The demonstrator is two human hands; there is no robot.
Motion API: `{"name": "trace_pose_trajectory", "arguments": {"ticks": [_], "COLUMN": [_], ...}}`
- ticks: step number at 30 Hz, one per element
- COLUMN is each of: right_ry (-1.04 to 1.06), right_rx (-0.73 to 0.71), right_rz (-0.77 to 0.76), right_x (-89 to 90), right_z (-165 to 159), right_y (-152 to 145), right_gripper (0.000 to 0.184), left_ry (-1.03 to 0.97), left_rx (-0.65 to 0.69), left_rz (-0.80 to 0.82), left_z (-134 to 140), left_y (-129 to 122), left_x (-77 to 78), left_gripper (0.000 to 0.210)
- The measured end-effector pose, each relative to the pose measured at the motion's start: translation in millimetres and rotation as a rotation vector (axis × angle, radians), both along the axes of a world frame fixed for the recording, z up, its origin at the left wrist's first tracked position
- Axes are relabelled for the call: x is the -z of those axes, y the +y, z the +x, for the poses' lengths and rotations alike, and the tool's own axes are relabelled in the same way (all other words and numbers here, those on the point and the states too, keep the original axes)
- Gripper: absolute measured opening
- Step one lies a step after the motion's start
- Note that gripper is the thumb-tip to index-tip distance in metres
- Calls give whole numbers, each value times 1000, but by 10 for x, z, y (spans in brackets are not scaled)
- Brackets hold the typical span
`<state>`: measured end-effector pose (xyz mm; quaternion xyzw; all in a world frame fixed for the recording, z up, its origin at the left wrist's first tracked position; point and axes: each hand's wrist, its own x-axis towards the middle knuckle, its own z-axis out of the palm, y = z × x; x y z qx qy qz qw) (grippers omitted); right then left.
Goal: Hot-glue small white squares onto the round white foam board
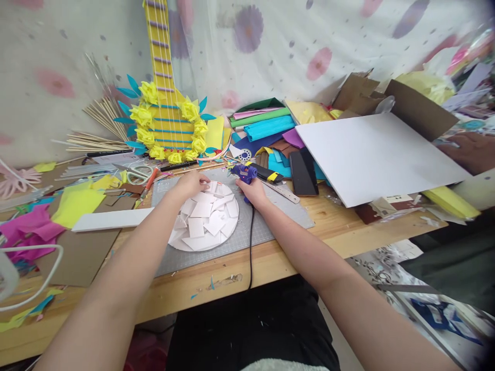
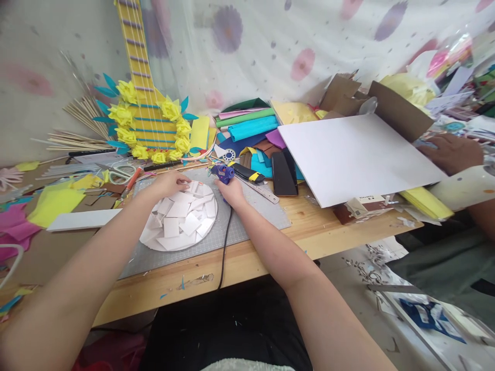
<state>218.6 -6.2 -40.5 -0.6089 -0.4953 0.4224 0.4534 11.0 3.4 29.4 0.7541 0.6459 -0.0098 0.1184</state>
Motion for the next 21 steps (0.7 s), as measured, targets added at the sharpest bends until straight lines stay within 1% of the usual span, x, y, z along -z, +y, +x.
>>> {"name": "trace_pose_trajectory", "arguments": {"ticks": [2,5,8,14,18,21], "right_ry": [-80,-92,-59,32,55,77], "right_rx": [26,33,25,18,27,44], "right_rz": [58,95,55,2,-5,-16], "right_x": [30,63,82,47,21,32], "right_z": [18,41,51,44,49,52], "right_y": [13,42,70,66,50,51], "right_gripper": [18,21,23,21,20,20], "left_ry": [-17,-28,-5,121,102,116], "left_rx": [-1,13,23,-31,-8,18], "left_rz": [-18,-28,-28,-86,-117,-155], "left_z": [11,34,60,127,132,116], "left_y": [-6,-23,-34,7,44,118], "left_x": [3,-19,-51,-135,-186,-244], "left_gripper": [32,32,31,34,31,30]}}
